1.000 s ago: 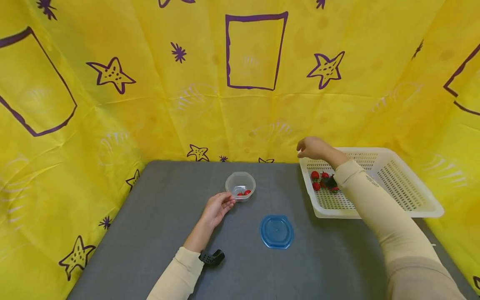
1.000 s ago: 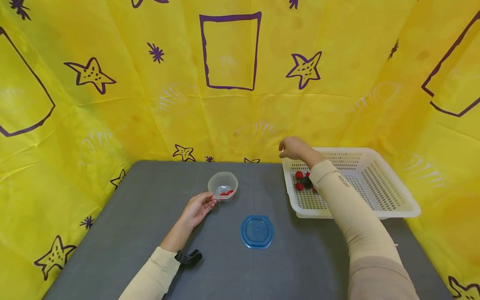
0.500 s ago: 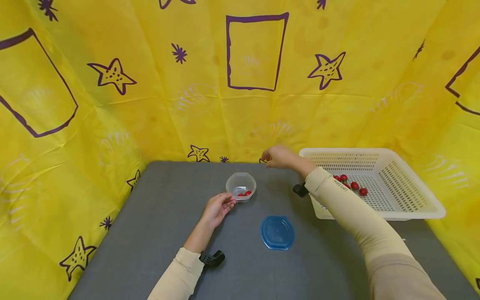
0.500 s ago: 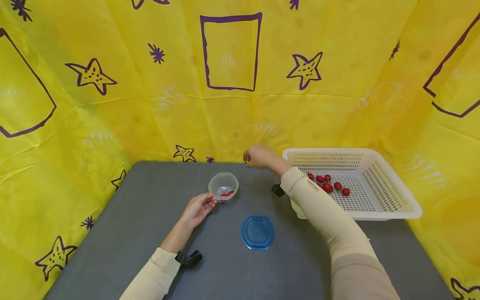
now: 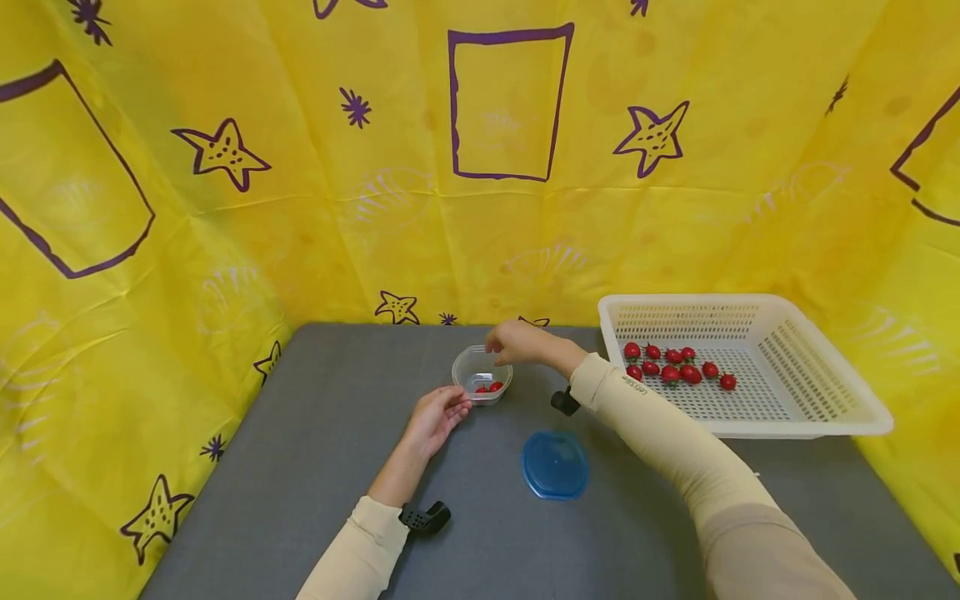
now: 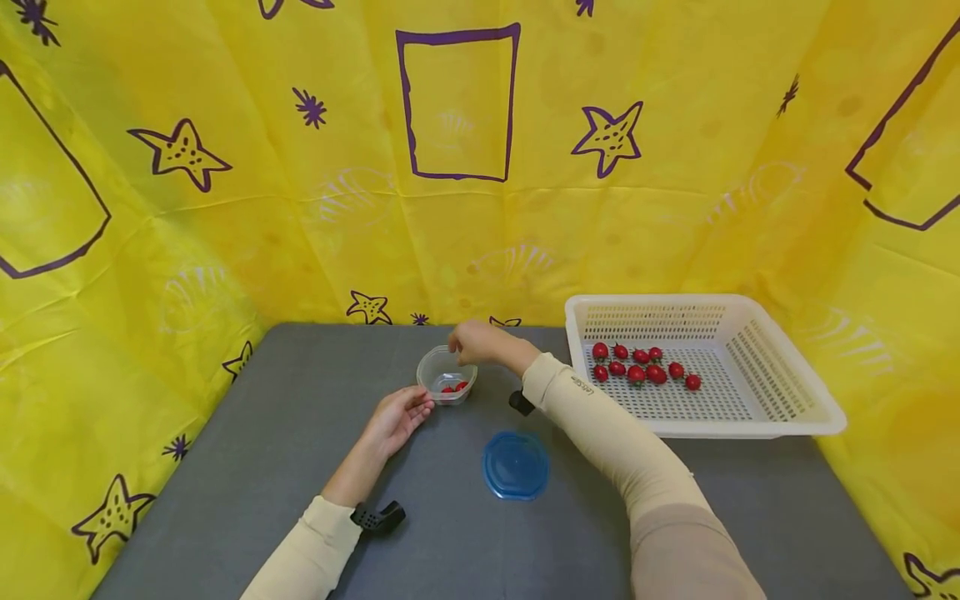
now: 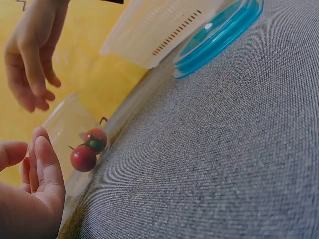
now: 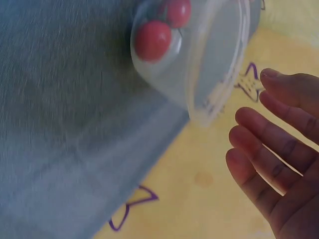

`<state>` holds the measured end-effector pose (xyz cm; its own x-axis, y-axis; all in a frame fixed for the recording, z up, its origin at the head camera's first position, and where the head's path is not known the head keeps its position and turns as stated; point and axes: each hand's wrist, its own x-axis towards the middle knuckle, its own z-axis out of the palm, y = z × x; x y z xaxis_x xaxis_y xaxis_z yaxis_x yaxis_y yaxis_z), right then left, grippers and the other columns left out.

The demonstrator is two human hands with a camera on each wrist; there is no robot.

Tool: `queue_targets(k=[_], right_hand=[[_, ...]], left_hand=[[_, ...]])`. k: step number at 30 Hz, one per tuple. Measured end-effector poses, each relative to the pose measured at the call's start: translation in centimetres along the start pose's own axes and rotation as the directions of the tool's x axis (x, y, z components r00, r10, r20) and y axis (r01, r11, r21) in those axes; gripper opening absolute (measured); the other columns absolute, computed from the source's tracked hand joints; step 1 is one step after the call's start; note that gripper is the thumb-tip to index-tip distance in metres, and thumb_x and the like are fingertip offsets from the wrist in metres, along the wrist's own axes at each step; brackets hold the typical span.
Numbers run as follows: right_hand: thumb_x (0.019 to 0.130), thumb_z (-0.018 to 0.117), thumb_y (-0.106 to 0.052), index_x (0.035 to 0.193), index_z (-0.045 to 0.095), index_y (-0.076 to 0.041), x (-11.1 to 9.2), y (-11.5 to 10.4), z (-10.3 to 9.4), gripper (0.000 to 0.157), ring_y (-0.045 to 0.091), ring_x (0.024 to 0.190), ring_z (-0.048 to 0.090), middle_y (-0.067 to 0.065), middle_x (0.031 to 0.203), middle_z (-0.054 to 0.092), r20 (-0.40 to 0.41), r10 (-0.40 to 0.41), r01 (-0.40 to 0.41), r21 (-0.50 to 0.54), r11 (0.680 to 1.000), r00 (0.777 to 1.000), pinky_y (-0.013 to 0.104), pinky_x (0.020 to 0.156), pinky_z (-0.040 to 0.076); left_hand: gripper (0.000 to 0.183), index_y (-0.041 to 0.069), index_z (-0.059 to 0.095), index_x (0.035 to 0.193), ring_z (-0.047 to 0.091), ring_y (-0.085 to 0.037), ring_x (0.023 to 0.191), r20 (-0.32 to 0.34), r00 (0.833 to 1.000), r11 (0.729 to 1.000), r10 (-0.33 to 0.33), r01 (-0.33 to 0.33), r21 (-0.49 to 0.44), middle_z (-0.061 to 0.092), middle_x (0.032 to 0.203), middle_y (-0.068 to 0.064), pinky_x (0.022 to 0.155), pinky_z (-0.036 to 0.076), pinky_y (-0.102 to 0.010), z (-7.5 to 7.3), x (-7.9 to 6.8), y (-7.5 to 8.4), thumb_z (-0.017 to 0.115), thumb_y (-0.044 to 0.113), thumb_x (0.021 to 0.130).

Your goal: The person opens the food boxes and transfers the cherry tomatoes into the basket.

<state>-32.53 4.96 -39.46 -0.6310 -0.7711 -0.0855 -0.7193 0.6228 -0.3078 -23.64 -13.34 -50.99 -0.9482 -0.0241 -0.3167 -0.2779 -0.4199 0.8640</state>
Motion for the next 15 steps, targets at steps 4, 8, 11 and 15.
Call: queue_targets(k=[4, 8, 11, 15], right_hand=[[0.086, 0.069, -0.010, 0.111, 0.070, -0.001, 1.2, -0.5, 1.6, 0.026, 0.023, 0.093, 0.063, 0.011, 0.102, 0.070, 0.023, -0.001, 0.001, -0.006, 1.000, 1.000, 0.035, 0.086, 0.054], [0.085, 0.072, -0.012, 0.109, 0.071, -0.002, 2.0, -1.1, 2.9, 0.026, 0.022, 0.090, 0.062, 0.010, 0.100, 0.070, 0.061, 0.016, -0.016, 0.005, 1.000, 0.998, 0.034, 0.085, 0.053], [0.085, 0.073, -0.012, 0.106, 0.072, -0.003, 2.4, -1.5, 3.6, 0.023, 0.024, 0.091, 0.061, 0.011, 0.100, 0.071, 0.086, 0.030, -0.032, 0.013, 0.999, 0.996, 0.036, 0.084, 0.053], [0.085, 0.072, -0.010, 0.105, 0.073, -0.004, 2.9, -1.7, 4.3, 0.021, 0.024, 0.089, 0.061, 0.011, 0.101, 0.071, 0.112, 0.043, -0.044, 0.001, 0.999, 0.993, 0.033, 0.081, 0.054]], left_hand=[[0.014, 0.008, 0.060, 0.084, 0.065, -0.009, 0.068, 0.004, 1.000, 1.000, 0.000, 0.000, -0.012, 0.065, 0.072, 0.001, 0.066, 0.054, -0.020, -0.1, -0.1, 0.0, 0.054, 0.007, 0.097], [0.015, 0.008, 0.060, 0.083, 0.065, -0.009, 0.067, 0.015, 1.000, 1.000, -0.002, 0.002, -0.026, 0.065, 0.071, 0.001, 0.065, 0.054, -0.020, -0.1, -0.2, 0.1, 0.054, 0.006, 0.097], [0.016, 0.009, 0.059, 0.082, 0.064, -0.008, 0.066, 0.014, 1.000, 1.000, -0.003, 0.003, -0.029, 0.064, 0.071, 0.001, 0.065, 0.054, -0.020, -0.1, -0.2, 0.1, 0.053, 0.005, 0.097], [0.015, 0.009, 0.058, 0.083, 0.064, -0.008, 0.067, 0.021, 1.000, 1.000, 0.002, -0.002, -0.024, 0.064, 0.071, 0.002, 0.065, 0.053, -0.020, -0.1, -0.1, 0.2, 0.053, 0.005, 0.097]])
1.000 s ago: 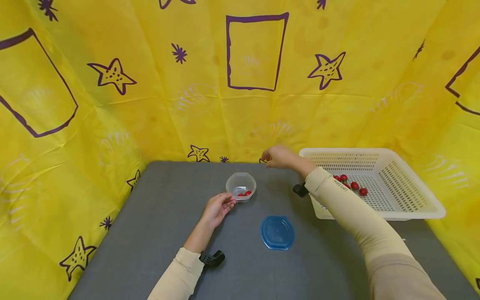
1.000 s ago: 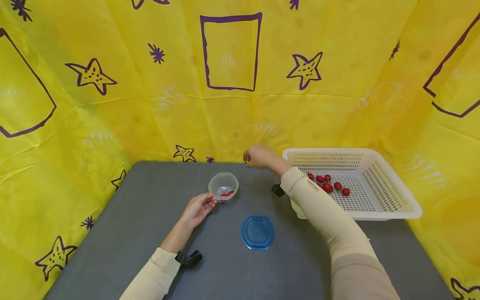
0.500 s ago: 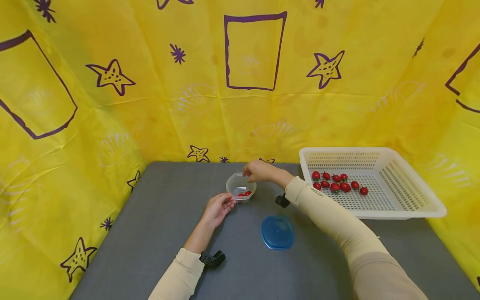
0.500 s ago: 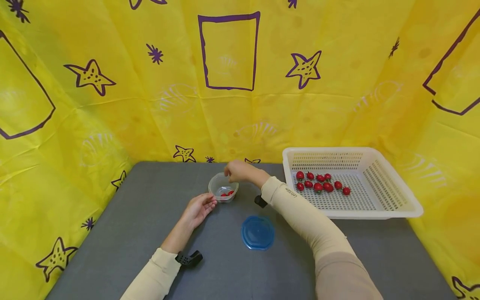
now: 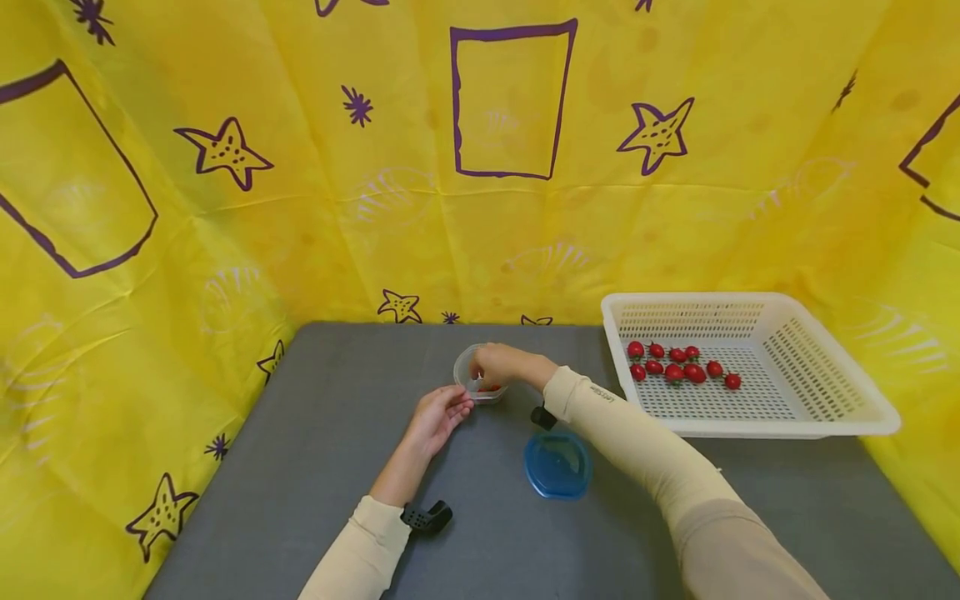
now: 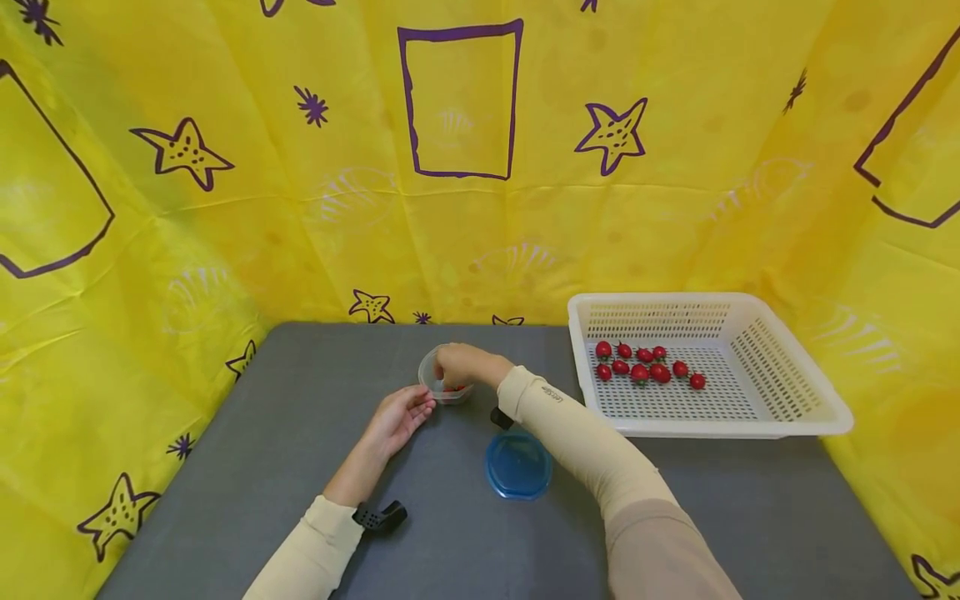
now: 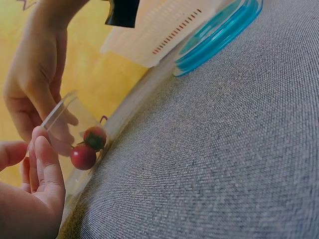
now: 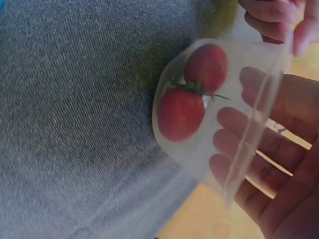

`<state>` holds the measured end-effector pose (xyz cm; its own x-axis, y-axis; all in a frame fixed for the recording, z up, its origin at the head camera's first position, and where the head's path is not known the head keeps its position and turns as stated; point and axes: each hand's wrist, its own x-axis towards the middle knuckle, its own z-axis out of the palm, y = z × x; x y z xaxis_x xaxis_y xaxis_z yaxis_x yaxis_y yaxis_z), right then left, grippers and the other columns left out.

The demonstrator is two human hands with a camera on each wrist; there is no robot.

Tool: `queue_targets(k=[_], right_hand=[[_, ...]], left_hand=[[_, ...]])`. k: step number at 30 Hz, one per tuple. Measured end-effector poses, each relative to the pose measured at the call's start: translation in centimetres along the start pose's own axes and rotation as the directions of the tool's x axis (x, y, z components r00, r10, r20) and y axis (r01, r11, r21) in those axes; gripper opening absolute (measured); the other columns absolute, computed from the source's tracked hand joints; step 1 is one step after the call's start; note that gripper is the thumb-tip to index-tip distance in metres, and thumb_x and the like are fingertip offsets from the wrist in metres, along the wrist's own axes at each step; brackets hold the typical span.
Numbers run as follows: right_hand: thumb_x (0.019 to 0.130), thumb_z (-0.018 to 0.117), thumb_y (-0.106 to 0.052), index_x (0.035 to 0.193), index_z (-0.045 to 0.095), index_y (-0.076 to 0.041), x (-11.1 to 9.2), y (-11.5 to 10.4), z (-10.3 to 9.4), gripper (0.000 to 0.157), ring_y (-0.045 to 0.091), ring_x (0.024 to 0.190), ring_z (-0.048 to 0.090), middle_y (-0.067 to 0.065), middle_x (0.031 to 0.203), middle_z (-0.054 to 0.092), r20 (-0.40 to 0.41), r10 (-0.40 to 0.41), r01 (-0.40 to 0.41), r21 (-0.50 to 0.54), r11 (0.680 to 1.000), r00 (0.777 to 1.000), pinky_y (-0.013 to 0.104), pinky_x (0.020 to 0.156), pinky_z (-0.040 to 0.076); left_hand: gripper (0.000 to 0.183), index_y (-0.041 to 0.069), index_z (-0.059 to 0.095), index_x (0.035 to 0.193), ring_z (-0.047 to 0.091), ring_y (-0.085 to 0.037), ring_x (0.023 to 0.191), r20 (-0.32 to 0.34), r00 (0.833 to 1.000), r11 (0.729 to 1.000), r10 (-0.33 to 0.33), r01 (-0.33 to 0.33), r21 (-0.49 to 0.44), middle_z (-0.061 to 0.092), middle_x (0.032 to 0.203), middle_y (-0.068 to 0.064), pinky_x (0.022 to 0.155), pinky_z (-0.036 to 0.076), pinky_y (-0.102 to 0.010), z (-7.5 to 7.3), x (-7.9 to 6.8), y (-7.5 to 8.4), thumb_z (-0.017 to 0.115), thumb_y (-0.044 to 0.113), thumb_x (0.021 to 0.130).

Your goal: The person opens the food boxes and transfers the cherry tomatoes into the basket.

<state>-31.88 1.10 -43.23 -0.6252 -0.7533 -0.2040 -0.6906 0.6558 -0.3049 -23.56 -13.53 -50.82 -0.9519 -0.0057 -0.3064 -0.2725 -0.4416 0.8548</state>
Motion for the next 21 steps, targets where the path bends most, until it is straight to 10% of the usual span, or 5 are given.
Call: queue_targets(k=[21], right_hand=[[0.085, 0.069, -0.011, 0.094, 0.076, -0.010, 1.8, 0.7, 2.1, 0.012, 0.020, 0.084, 0.063, 0.004, 0.091, 0.073, -0.024, -0.034, 0.033, -0.072, 0.997, 0.999, 0.033, 0.082, 0.053]], left_hand=[[0.017, 0.009, 0.060, 0.082, 0.063, -0.007, 0.065, 0.004, 1.000, 1.000, 0.009, -0.009, 0.006, 0.065, 0.070, 0.002, 0.064, 0.053, -0.019, 0.1, -0.1, 0.0, 0.052, 0.004, 0.097]])
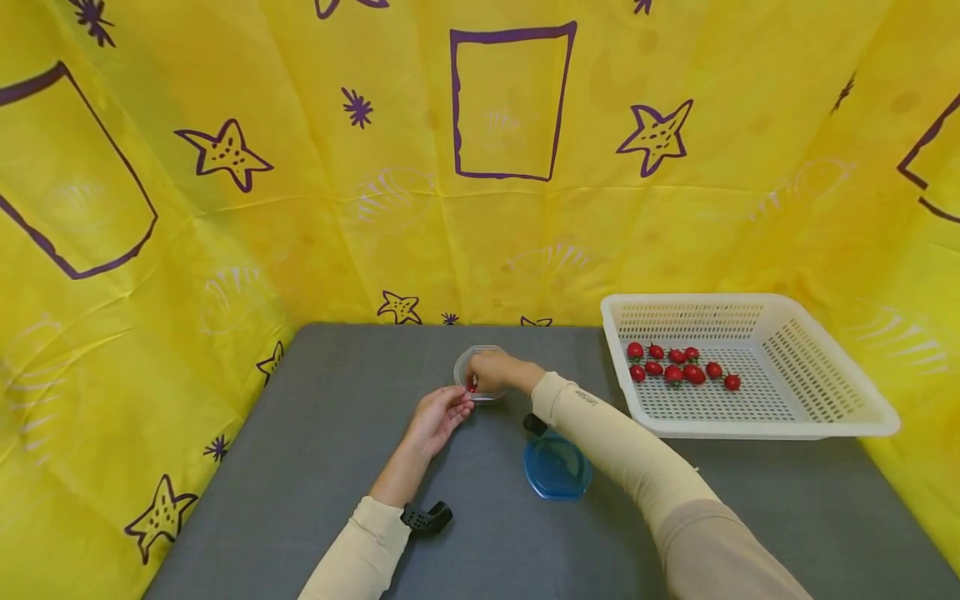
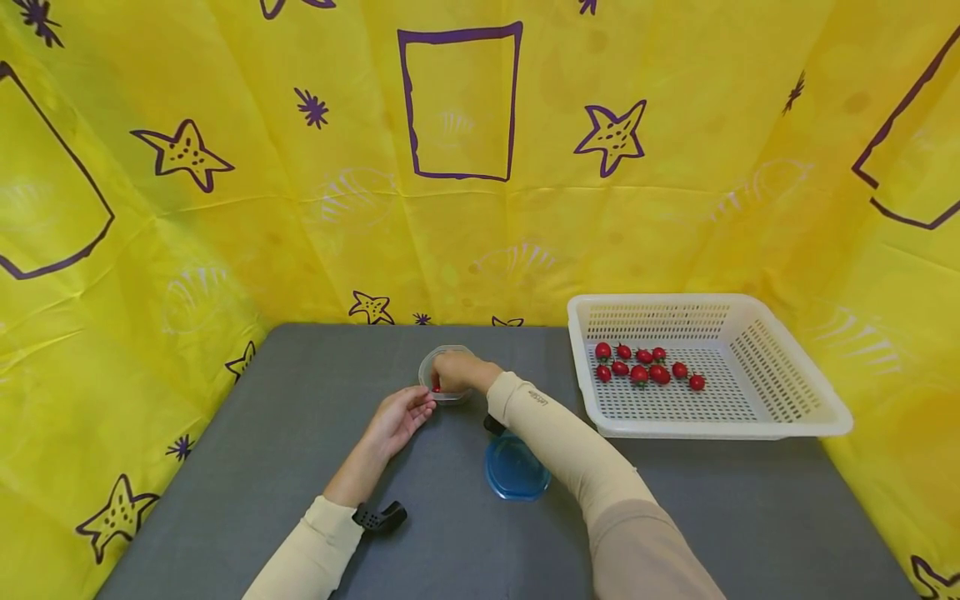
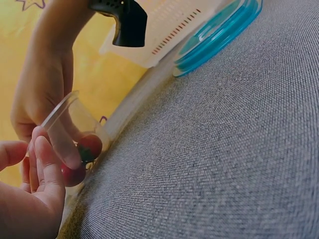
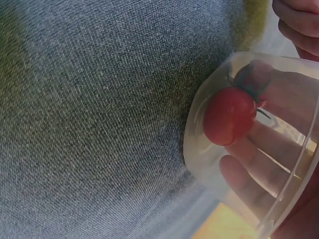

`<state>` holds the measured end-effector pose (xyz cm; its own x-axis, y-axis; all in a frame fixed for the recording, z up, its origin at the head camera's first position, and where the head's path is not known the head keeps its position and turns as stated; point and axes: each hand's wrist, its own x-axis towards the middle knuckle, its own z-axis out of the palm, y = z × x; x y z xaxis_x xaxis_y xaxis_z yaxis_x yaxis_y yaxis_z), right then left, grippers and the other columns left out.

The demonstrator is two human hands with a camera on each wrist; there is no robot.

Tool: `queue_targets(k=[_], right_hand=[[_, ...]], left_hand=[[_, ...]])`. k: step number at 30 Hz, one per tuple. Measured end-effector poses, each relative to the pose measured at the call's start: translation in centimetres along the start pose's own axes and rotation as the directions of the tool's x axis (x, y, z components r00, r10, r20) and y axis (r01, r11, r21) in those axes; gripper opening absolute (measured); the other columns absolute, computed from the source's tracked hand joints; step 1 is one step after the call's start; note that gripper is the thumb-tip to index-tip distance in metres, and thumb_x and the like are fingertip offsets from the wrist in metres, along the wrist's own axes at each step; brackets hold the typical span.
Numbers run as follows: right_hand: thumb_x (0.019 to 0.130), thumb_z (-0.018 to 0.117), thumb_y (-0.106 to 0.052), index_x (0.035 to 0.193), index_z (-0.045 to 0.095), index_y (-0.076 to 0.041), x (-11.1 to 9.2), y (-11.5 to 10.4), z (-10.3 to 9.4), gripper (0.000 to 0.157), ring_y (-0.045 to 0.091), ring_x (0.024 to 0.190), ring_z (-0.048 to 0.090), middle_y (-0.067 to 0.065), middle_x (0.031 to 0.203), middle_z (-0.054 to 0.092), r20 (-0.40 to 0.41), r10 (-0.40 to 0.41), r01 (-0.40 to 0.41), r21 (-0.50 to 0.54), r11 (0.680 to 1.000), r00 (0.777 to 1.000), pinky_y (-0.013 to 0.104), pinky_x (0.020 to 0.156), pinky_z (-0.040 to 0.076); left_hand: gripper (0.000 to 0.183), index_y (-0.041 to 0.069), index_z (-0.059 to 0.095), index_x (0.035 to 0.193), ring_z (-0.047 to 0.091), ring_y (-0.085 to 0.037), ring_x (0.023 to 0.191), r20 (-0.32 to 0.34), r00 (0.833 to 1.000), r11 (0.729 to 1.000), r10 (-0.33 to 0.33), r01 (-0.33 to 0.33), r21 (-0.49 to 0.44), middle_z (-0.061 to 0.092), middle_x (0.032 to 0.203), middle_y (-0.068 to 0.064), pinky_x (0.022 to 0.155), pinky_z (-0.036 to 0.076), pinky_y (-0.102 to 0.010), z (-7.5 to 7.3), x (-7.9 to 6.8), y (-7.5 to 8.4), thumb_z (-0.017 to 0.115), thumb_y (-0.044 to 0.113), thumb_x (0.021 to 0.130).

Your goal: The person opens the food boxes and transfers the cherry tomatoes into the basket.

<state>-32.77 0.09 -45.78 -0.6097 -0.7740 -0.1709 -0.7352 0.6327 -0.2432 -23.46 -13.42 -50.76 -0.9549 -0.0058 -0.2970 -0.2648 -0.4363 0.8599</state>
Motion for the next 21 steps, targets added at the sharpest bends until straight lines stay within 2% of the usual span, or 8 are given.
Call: queue_targets(k=[8, 13, 18, 21], right_hand=[[0.086, 0.071, -0.014, 0.096, 0.076, -0.008, -0.1, 0.1, -0.1, 0.013, 0.017, 0.079, 0.062, 0.004, 0.089, 0.073, -0.012, 0.002, -0.001, 0.040, 0.999, 1.000, 0.028, 0.076, 0.054], [0.085, 0.074, -0.019, 0.102, 0.074, -0.007, -0.9, 0.2, -1.6, 0.020, 0.016, 0.080, 0.062, 0.005, 0.092, 0.072, -0.025, 0.045, -0.043, 0.094, 0.995, 0.999, 0.025, 0.072, 0.055], [0.087, 0.072, -0.019, 0.104, 0.073, -0.007, -1.8, 0.5, -3.5, 0.021, 0.021, 0.088, 0.064, 0.008, 0.098, 0.072, -0.061, 0.028, -0.021, 0.099, 0.995, 0.998, 0.030, 0.080, 0.054], [0.088, 0.071, -0.019, 0.106, 0.072, -0.007, -2.2, 0.8, -4.6, 0.023, 0.021, 0.090, 0.066, 0.009, 0.101, 0.072, -0.076, 0.020, -0.011, 0.111, 0.994, 0.997, 0.030, 0.080, 0.055]], left_hand=[[0.017, 0.009, 0.059, 0.082, 0.064, -0.008, 0.065, -0.010, 1.000, 1.000, -0.019, 0.019, -0.006, 0.065, 0.070, 0.002, 0.064, 0.053, -0.019, -0.1, 0.1, -0.1, 0.052, 0.004, 0.097], [0.017, 0.010, 0.058, 0.081, 0.064, -0.008, 0.066, 0.007, 1.000, 1.000, -0.011, 0.011, -0.001, 0.064, 0.071, 0.002, 0.065, 0.053, -0.020, -0.2, 0.1, -0.1, 0.053, 0.005, 0.097], [0.016, 0.009, 0.059, 0.082, 0.064, -0.008, 0.067, 0.010, 1.000, 1.000, -0.015, 0.015, -0.003, 0.064, 0.072, 0.002, 0.066, 0.053, -0.020, -0.1, 0.1, 0.2, 0.054, 0.006, 0.097], [0.014, 0.008, 0.059, 0.084, 0.064, -0.009, 0.068, 0.004, 1.000, 1.000, -0.024, 0.024, -0.002, 0.065, 0.073, 0.001, 0.066, 0.054, -0.020, -0.1, 0.1, 0.2, 0.054, 0.006, 0.097]])
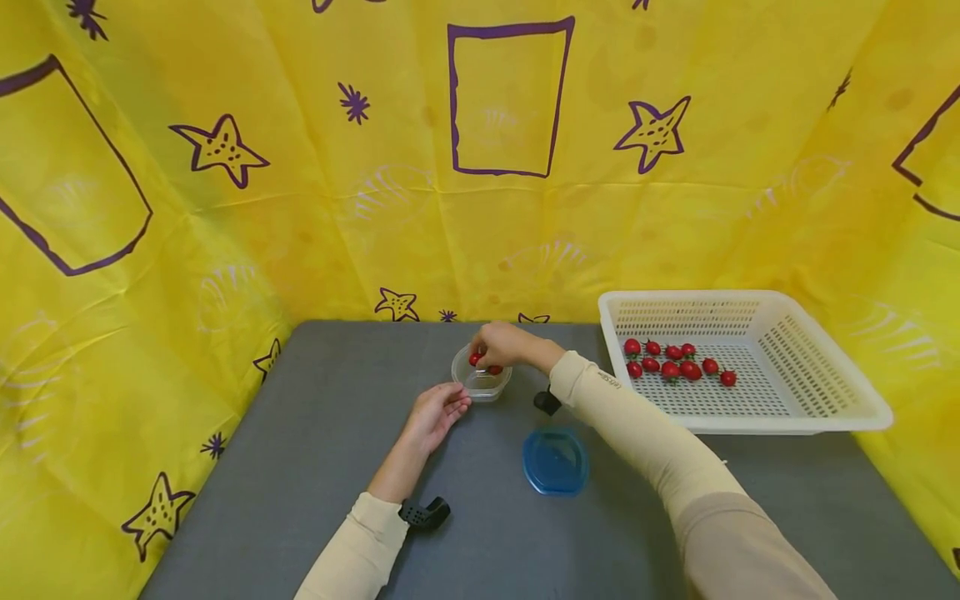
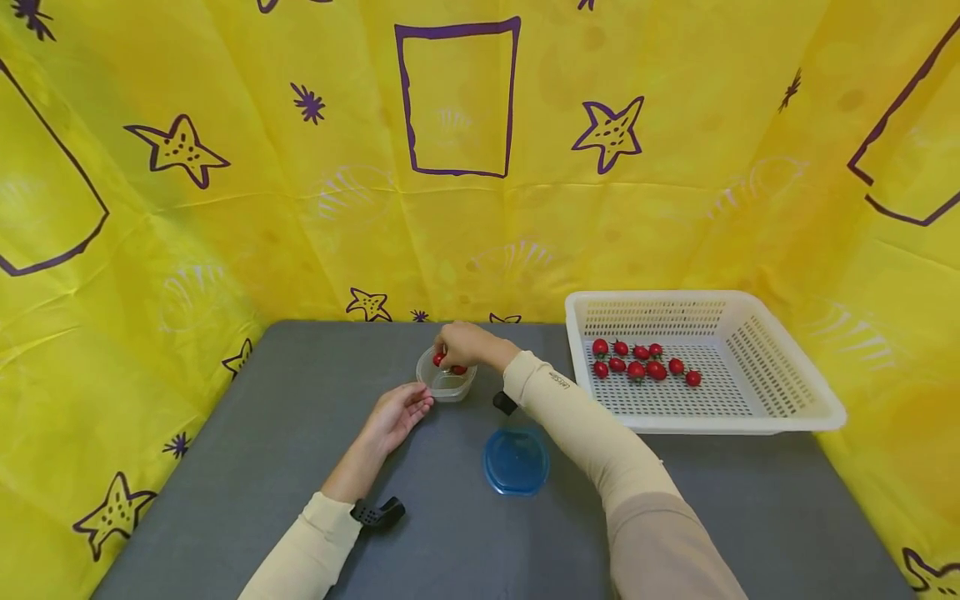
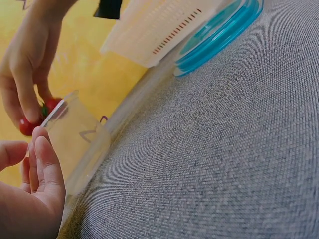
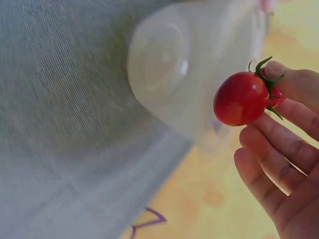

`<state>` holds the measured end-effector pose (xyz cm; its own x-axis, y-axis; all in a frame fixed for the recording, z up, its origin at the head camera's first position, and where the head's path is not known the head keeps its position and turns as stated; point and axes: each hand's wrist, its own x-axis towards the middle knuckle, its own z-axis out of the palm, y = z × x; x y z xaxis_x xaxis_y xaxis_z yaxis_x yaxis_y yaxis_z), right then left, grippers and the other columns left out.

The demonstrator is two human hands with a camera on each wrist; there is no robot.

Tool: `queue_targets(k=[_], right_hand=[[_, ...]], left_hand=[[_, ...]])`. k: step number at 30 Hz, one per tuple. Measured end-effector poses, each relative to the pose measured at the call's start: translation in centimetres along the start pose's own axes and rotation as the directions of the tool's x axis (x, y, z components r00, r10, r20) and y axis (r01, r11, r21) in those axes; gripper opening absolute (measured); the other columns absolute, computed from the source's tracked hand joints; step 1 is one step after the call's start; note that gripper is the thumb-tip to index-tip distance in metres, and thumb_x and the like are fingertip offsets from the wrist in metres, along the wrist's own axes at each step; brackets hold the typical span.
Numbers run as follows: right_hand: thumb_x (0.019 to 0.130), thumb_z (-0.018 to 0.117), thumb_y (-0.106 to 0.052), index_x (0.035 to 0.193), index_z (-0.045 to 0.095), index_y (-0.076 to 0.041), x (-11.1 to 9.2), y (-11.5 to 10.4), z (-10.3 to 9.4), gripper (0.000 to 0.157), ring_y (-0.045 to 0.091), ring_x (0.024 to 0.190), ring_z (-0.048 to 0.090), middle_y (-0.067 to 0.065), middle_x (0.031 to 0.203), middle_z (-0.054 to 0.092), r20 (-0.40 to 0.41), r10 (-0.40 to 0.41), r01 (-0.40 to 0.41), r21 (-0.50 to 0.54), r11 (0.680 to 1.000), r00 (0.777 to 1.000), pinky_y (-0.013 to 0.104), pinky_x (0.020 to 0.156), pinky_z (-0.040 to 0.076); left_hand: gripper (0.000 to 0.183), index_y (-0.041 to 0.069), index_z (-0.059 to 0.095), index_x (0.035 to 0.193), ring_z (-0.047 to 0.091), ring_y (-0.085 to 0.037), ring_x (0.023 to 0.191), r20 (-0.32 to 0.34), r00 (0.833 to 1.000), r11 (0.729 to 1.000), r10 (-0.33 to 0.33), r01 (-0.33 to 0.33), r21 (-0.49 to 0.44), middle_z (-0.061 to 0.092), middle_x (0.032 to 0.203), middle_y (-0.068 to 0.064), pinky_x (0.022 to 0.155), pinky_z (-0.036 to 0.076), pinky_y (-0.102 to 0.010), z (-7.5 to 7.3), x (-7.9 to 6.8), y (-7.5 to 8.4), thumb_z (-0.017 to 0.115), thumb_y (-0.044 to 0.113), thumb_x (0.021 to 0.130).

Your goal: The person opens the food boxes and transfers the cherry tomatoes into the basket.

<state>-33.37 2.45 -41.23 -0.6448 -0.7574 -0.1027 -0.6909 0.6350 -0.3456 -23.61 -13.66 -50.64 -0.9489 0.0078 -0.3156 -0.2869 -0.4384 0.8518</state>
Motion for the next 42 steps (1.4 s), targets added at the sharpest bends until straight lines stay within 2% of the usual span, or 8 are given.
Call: queue_targets(k=[7, 15, 20, 24, 27, 30, 37, 42], right_hand=[[0.088, 0.071, -0.017, 0.106, 0.071, -0.003, -1.0, 0.6, -3.5, 0.023, 0.024, 0.090, 0.067, 0.013, 0.102, 0.073, -0.026, 0.037, -0.036, 0.030, 0.999, 0.999, 0.033, 0.079, 0.056], [0.085, 0.072, -0.011, 0.098, 0.070, 0.002, -3.3, 2.9, -7.0, 0.019, 0.025, 0.078, 0.065, 0.017, 0.092, 0.072, -0.116, 0.048, -0.043, 0.050, 0.998, 0.992, 0.035, 0.074, 0.054], [0.085, 0.073, -0.012, 0.094, 0.071, 0.000, -4.8, 3.9, -8.2, 0.016, 0.022, 0.073, 0.062, 0.014, 0.088, 0.073, -0.154, 0.098, -0.090, 0.057, 0.994, 0.983, 0.032, 0.069, 0.051], [0.084, 0.073, -0.013, 0.094, 0.072, -0.001, -5.1, 3.8, -8.4, 0.016, 0.022, 0.073, 0.063, 0.012, 0.087, 0.074, -0.168, 0.102, -0.096, 0.043, 0.994, 0.981, 0.033, 0.070, 0.051], [0.085, 0.073, -0.016, 0.098, 0.073, -0.003, -4.6, 3.3, -8.0, 0.018, 0.023, 0.080, 0.065, 0.012, 0.091, 0.074, -0.149, 0.091, -0.089, 0.014, 0.996, 0.985, 0.036, 0.076, 0.053], [0.086, 0.072, -0.016, 0.100, 0.073, -0.003, -3.4, 2.4, -6.8, 0.019, 0.022, 0.082, 0.066, 0.011, 0.093, 0.074, -0.113, 0.065, -0.062, 0.031, 0.998, 0.991, 0.036, 0.079, 0.054], [0.088, 0.072, -0.015, 0.103, 0.072, -0.003, -0.5, 0.0, -2.5, 0.020, 0.020, 0.085, 0.067, 0.011, 0.099, 0.073, -0.035, 0.051, -0.047, 0.126, 0.991, 0.998, 0.029, 0.076, 0.056], [0.087, 0.073, -0.017, 0.104, 0.072, -0.004, 0.7, -0.8, 0.4, 0.022, 0.020, 0.089, 0.067, 0.010, 0.103, 0.073, -0.019, 0.031, -0.029, 0.097, 0.995, 0.999, 0.028, 0.078, 0.056]], left_hand=[[0.015, 0.007, 0.060, 0.084, 0.065, -0.009, 0.068, -0.008, 1.000, 1.000, 0.001, -0.001, 0.003, 0.065, 0.073, 0.000, 0.067, 0.054, -0.020, -0.1, 0.0, 0.1, 0.053, 0.005, 0.097], [0.015, 0.008, 0.061, 0.083, 0.065, -0.009, 0.068, -0.006, 1.000, 1.000, 0.013, -0.012, 0.012, 0.065, 0.073, 0.001, 0.067, 0.054, -0.021, -0.1, 0.1, 0.1, 0.054, 0.006, 0.097], [0.015, 0.008, 0.060, 0.083, 0.064, -0.009, 0.067, -0.017, 1.000, 1.000, 0.016, -0.016, 0.015, 0.065, 0.072, 0.001, 0.065, 0.054, -0.020, 0.0, 0.1, 0.4, 0.054, 0.006, 0.096], [0.014, 0.008, 0.060, 0.084, 0.064, -0.009, 0.066, -0.026, 1.000, 1.000, 0.014, -0.014, 0.011, 0.065, 0.071, 0.000, 0.065, 0.054, -0.020, -0.1, 0.2, 0.7, 0.054, 0.005, 0.096], [0.013, 0.008, 0.059, 0.085, 0.064, -0.009, 0.067, -0.028, 1.000, 1.000, 0.010, -0.010, 0.009, 0.065, 0.072, 0.001, 0.066, 0.054, -0.020, -0.1, 0.3, 0.8, 0.054, 0.005, 0.097], [0.013, 0.007, 0.059, 0.085, 0.064, -0.009, 0.067, -0.026, 1.000, 1.000, 0.015, -0.015, 0.007, 0.065, 0.072, 0.001, 0.066, 0.054, -0.020, -0.1, 0.3, 0.8, 0.054, 0.005, 0.097], [0.014, 0.008, 0.059, 0.084, 0.064, -0.009, 0.068, -0.019, 1.000, 1.000, 0.013, -0.013, 0.000, 0.064, 0.073, 0.001, 0.066, 0.054, -0.020, -0.1, 0.1, 0.2, 0.054, 0.006, 0.096], [0.016, 0.009, 0.060, 0.082, 0.064, -0.009, 0.068, -0.013, 1.000, 1.000, 0.010, -0.010, -0.003, 0.064, 0.072, 0.001, 0.066, 0.054, -0.020, -0.1, 0.0, -0.1, 0.053, 0.006, 0.097]])
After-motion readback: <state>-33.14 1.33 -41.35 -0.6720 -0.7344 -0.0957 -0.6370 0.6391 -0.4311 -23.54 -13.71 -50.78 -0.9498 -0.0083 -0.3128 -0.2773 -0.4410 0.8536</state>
